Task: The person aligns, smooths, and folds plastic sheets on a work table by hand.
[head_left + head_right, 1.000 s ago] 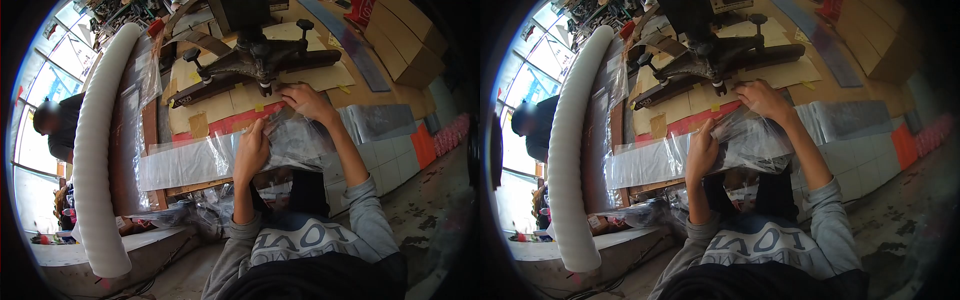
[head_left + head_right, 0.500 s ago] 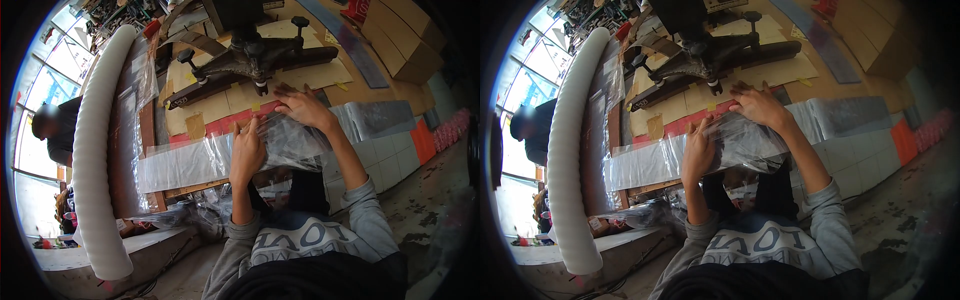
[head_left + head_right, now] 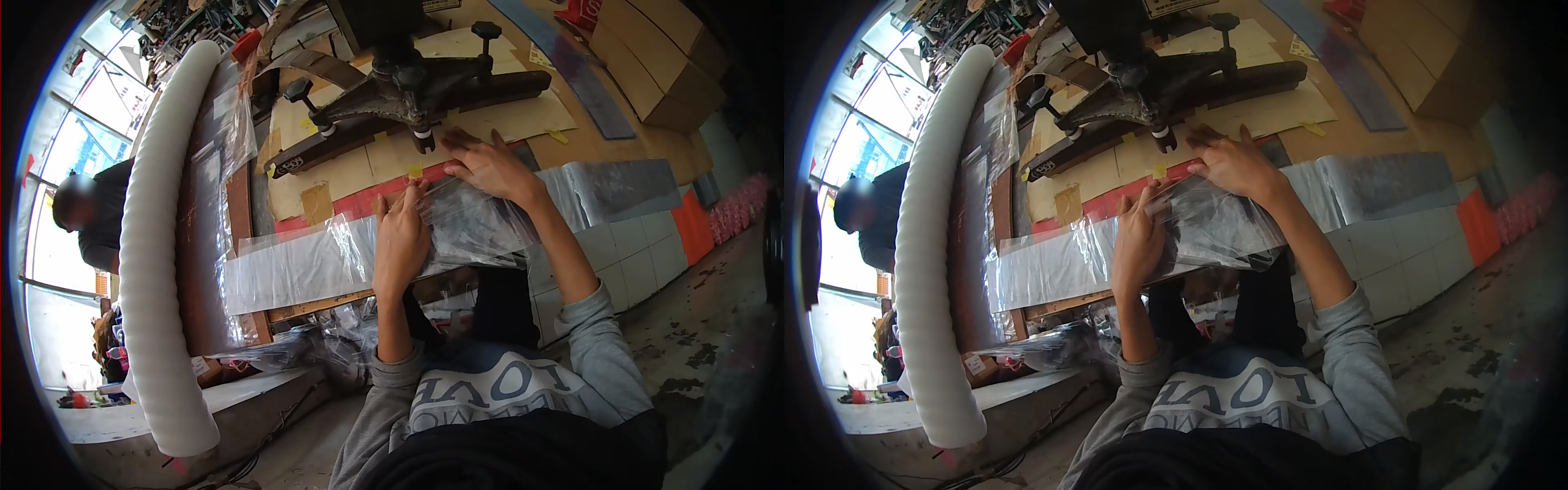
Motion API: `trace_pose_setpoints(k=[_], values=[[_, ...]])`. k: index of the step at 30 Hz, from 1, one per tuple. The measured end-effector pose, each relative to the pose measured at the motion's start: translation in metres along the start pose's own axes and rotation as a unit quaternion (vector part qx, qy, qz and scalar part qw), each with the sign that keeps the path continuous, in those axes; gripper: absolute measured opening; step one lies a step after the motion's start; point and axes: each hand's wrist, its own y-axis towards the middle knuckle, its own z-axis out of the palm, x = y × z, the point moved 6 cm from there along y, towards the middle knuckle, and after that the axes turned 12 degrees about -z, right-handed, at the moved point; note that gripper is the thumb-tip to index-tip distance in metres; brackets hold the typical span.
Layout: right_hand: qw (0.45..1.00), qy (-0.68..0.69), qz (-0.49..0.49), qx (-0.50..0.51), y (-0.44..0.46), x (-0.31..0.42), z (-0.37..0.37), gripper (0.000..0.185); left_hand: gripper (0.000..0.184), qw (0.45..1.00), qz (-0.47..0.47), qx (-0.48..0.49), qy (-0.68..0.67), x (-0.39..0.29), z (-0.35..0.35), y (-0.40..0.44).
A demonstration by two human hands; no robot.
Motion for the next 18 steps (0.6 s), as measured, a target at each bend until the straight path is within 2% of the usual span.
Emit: trace_pose_setpoints(k=[18], values=[[0.995,-0.028,-0.039,-0.092,0.0058,-0.0096,0.0051,0.051,0.045,1.0,0.003,-0.009,0.0,0.0063,0.0047,0.0081]])
